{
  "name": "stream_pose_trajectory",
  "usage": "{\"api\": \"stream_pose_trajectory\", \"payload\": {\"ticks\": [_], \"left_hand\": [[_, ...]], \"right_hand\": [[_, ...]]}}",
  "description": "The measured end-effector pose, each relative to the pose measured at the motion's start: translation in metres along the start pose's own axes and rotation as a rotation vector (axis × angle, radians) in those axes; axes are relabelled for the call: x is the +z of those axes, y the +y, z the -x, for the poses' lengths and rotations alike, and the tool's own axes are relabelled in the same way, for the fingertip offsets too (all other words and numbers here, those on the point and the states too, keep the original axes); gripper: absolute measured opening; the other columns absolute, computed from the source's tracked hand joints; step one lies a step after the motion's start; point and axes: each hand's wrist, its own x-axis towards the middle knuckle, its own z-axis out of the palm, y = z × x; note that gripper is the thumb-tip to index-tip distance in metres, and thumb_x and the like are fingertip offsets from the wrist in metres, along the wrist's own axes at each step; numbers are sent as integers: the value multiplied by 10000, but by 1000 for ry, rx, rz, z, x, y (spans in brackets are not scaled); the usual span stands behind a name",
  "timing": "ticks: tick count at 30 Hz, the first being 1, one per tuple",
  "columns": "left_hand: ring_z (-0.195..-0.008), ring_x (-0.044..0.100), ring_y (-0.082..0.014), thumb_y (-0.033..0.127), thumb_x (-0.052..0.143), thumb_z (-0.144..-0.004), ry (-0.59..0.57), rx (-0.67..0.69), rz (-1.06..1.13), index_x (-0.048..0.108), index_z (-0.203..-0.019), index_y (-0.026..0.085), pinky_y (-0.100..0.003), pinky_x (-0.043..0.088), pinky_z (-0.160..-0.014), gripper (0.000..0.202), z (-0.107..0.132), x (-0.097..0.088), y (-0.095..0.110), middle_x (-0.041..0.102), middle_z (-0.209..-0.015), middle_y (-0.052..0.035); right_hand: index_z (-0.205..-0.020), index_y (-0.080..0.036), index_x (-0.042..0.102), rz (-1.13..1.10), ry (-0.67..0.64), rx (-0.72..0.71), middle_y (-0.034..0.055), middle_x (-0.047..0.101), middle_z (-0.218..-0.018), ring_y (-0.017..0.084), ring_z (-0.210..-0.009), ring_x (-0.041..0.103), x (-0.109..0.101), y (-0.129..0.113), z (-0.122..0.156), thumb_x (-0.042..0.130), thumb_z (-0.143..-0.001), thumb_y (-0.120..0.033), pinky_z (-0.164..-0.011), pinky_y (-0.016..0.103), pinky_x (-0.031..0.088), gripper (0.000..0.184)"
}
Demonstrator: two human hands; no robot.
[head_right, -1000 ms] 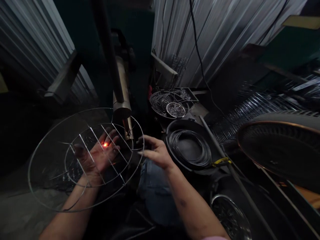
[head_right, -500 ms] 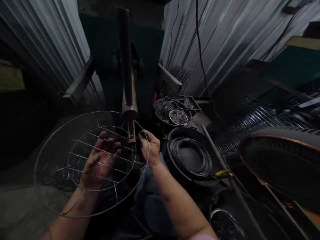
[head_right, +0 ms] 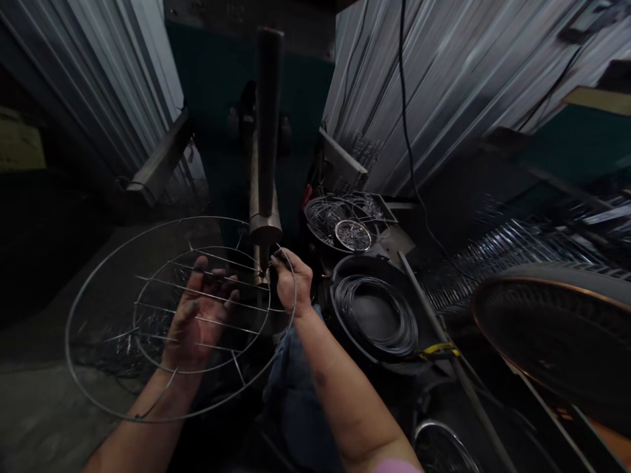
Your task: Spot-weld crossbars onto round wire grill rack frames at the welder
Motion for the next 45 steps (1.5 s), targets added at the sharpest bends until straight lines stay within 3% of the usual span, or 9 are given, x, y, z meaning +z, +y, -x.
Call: {"api": "stream_pose_trajectory", "payload": {"ticks": [8, 13, 15, 19, 27, 32, 36, 41, 45], "left_hand": [[-1089, 550, -278, 199, 855, -522, -156, -168, -28, 470, -1341, 357, -435, 533, -847, 919, 4, -15, 7, 534, -1282, -51], [-816, 633, -196, 167, 670, -748, 169, -394, 22, 612, -1157, 185, -320, 533, -674, 413, -8, -27, 5, 654, -973, -69], [-698, 612, -184, 355, 552, -864, 254, -453, 86, 614, -1127, 122, -303, 503, -581, 357, -12, -20, 3, 649, -857, -83], [-647, 587, -222, 703, 342, -840, 203, -562, 165, 550, -1234, 74, -365, 487, -542, 771, -7, 2, 6, 642, -859, -131], [-1037, 585, -335, 549, 410, -888, 3, -811, 275, 485, -1322, 79, -467, 518, -753, 645, 38, 13, 5, 594, -1177, -207], [-1090, 565, -350, 412, 515, -870, -49, -810, 257, 545, -1268, 62, -401, 523, -776, 531, 47, 8, 0, 578, -1231, -192], [-1020, 606, -330, 258, 528, -850, -129, -717, 255, 572, -1260, 105, -355, 526, -747, 440, 45, 6, 0, 602, -1215, -149], [-1026, 606, -333, 204, 478, -875, -154, -639, 242, 555, -1283, 187, -372, 539, -719, 415, 48, 7, -7, 604, -1222, -116], [-1014, 613, -293, 165, 445, -888, -72, -555, 213, 526, -1303, 243, -376, 536, -732, 430, 55, 15, -15, 585, -1250, -84]], "right_hand": [[-856, -196, 704, -8, -152, 144, -16, 614, -691, 126, -569, 528, -19, -4, 1, 691, -727, -315, -532, 238, 434, 176], [-921, -216, 729, -65, -404, 219, 32, 679, -900, 192, -828, 615, -65, -21, 35, 812, -614, -218, -725, 284, 493, 318], [-850, -218, 740, -88, -346, 196, 39, 680, -899, 194, -856, 614, -69, -26, 52, 793, -657, -236, -750, 288, 489, 201], [-735, -196, 724, -59, -61, 164, 20, 642, -715, 135, -590, 557, -56, -30, 64, 770, -674, -291, -547, 254, 454, 122], [-706, -155, 704, -2, 15, 210, -40, 503, -481, 75, -402, 387, -44, -26, 28, 784, -609, -349, -398, 215, 308, 231], [-706, -156, 714, -43, -143, 215, -40, 519, -509, 70, -403, 388, -22, -20, -5, 792, -587, -357, -404, 215, 315, 246], [-752, -173, 721, -77, -324, 224, -15, 607, -655, 109, -554, 523, -34, -14, -22, 831, -550, -336, -520, 221, 418, 282], [-850, -186, 727, -152, -387, 387, 41, 685, -823, 181, -735, 609, -78, -20, 6, 834, -531, -237, -651, 274, 481, 341], [-813, -183, 726, -233, -347, 440, 52, 690, -842, 187, -700, 610, -85, -27, 36, 827, -520, -227, -621, 284, 488, 313]]}}
